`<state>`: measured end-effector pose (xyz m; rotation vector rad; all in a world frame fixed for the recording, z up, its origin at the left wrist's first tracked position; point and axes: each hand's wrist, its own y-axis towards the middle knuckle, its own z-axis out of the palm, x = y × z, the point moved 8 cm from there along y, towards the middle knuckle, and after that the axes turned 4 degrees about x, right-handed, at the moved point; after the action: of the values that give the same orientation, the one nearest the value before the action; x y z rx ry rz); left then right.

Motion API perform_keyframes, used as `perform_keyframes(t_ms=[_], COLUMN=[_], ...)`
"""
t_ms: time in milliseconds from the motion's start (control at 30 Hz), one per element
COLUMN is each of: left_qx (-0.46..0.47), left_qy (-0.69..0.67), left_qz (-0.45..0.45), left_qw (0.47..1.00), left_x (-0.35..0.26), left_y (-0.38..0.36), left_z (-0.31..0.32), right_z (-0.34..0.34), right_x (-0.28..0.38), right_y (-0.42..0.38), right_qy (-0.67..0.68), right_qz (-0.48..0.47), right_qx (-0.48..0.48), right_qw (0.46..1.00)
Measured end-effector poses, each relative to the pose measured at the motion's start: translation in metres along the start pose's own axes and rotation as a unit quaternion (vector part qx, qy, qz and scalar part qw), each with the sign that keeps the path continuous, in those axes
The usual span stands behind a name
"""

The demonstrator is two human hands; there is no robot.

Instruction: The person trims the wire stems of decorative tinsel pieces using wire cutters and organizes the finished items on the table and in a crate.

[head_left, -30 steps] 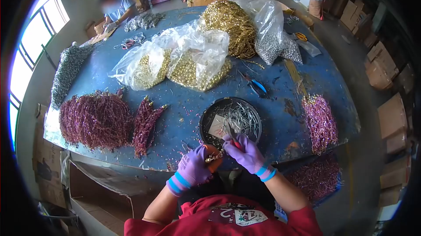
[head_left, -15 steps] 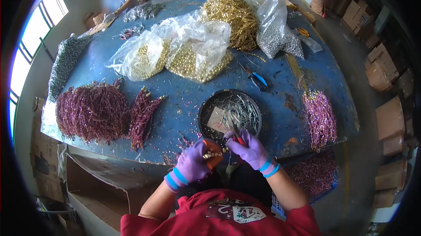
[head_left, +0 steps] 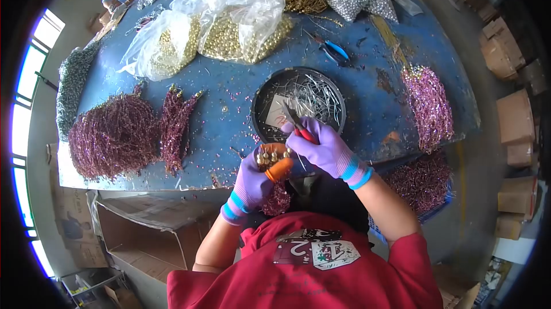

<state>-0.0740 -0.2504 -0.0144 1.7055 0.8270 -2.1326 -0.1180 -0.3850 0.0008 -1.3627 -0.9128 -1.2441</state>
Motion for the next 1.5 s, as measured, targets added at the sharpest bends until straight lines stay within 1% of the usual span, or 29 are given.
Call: perform_keyframes(t_ms=[67, 100, 133, 167, 200, 233, 267, 300, 333, 400, 433, 500, 600, 633, 700, 733, 800, 933, 967, 1000, 1033, 1100, 1200, 1400, 1500], left_qx=[-0.015, -0.025, -0.023, -0.015, -0.008, -0.010, -0.008, -0.006, -0.008, 0.006, 0.006, 0.021, 0.023, 0.023, 0.023, 0.023, 0.004, 0.018, 0.017, 0.015, 0.015, 0.022, 0.019, 0.006, -0.018], left_qy=[-0.097, -0.124, -0.143, -0.172, -0.201, -0.204, -0.162, -0.120, -0.122, -0.182, -0.183, -0.123, -0.120, -0.121, -0.042, -0.043, -0.089, -0.063, -0.090, -0.118, -0.119, -0.102, -0.115, -0.129, -0.105], left_qz=[-0.006, 0.032, 0.031, 0.033, 0.037, 0.035, 0.051, 0.066, 0.063, 0.062, 0.059, 0.107, 0.099, 0.098, 0.135, 0.134, 0.071, 0.098, 0.075, 0.053, 0.053, 0.079, 0.086, 0.057, 0.079], left_qw=[0.995, 0.991, 0.989, 0.984, 0.979, 0.978, 0.985, 0.991, 0.991, 0.981, 0.981, 0.986, 0.988, 0.988, 0.990, 0.990, 0.993, 0.993, 0.993, 0.992, 0.991, 0.991, 0.990, 0.990, 0.991], left_x=[0.014, 0.015, 0.016, 0.019, 0.021, 0.025, 0.025, 0.025, 0.028, 0.033, 0.035, 0.030, 0.033, 0.035, 0.031, 0.032, 0.043, 0.033, 0.036, 0.040, 0.042, 0.042, 0.039, 0.044, 0.040], left_y=[0.006, 0.008, 0.009, 0.009, 0.010, 0.011, 0.012, 0.012, 0.012, 0.013, 0.014, 0.013, 0.013, 0.013, 0.012, 0.012, 0.013, 0.013, 0.014, 0.014, 0.014, 0.015, 0.014, 0.013, 0.016], left_z=[-0.008, -0.010, -0.012, -0.013, -0.014, -0.016, -0.017, -0.018, -0.018, -0.015, -0.015, -0.013, -0.013, -0.013, -0.012, -0.012, -0.014, -0.011, -0.011, -0.011, -0.012, -0.012, -0.011, -0.013, -0.014], right_z=[-0.003, -0.010, -0.012, -0.010, -0.011, -0.011, -0.012, -0.012, -0.012, -0.009, -0.009, -0.007, 0.000, 0.001, 0.003, 0.004, 0.005, 0.004, 0.004, 0.003, 0.002, 0.003, 0.003, 0.002, 0.001], right_x=[0.005, 0.019, 0.033, 0.051, 0.053, 0.051, 0.045, 0.040, 0.038, 0.038, 0.036, 0.033, 0.033, 0.031, 0.030, 0.029, 0.027, 0.021, 0.019, 0.016, 0.014, 0.015, 0.011, -0.005, -0.009], right_y=[0.003, -0.003, -0.012, -0.027, -0.031, -0.031, -0.030, -0.032, -0.035, -0.037, -0.036, -0.033, -0.032, -0.030, -0.028, -0.027, -0.026, -0.025, -0.025, -0.024, -0.023, -0.021, -0.018, -0.010, -0.008], right_qy=[0.001, -0.159, -0.313, -0.393, -0.393, -0.451, -0.507, -0.502, -0.501, -0.571, -0.570, -0.575, -0.591, -0.587, -0.586, -0.586, -0.594, -0.606, -0.607, -0.597, -0.587, -0.591, -0.592, -0.595, -0.585], right_qz=[-0.052, -0.133, -0.210, -0.322, -0.320, -0.279, -0.237, -0.232, -0.230, -0.212, -0.209, -0.196, -0.193, -0.187, -0.184, -0.182, -0.183, -0.179, -0.178, -0.164, -0.149, -0.149, -0.137, -0.102, -0.081], right_qx=[0.016, -0.008, -0.030, -0.083, -0.080, -0.067, -0.054, -0.060, -0.057, -0.058, -0.057, -0.074, -0.075, -0.071, -0.069, -0.068, -0.068, -0.063, -0.062, -0.054, -0.047, -0.038, -0.024, -0.016, -0.014], right_qw=[0.999, 0.978, 0.926, 0.857, 0.858, 0.845, 0.827, 0.831, 0.832, 0.791, 0.793, 0.791, 0.780, 0.785, 0.786, 0.787, 0.781, 0.772, 0.772, 0.784, 0.795, 0.792, 0.793, 0.797, 0.807])
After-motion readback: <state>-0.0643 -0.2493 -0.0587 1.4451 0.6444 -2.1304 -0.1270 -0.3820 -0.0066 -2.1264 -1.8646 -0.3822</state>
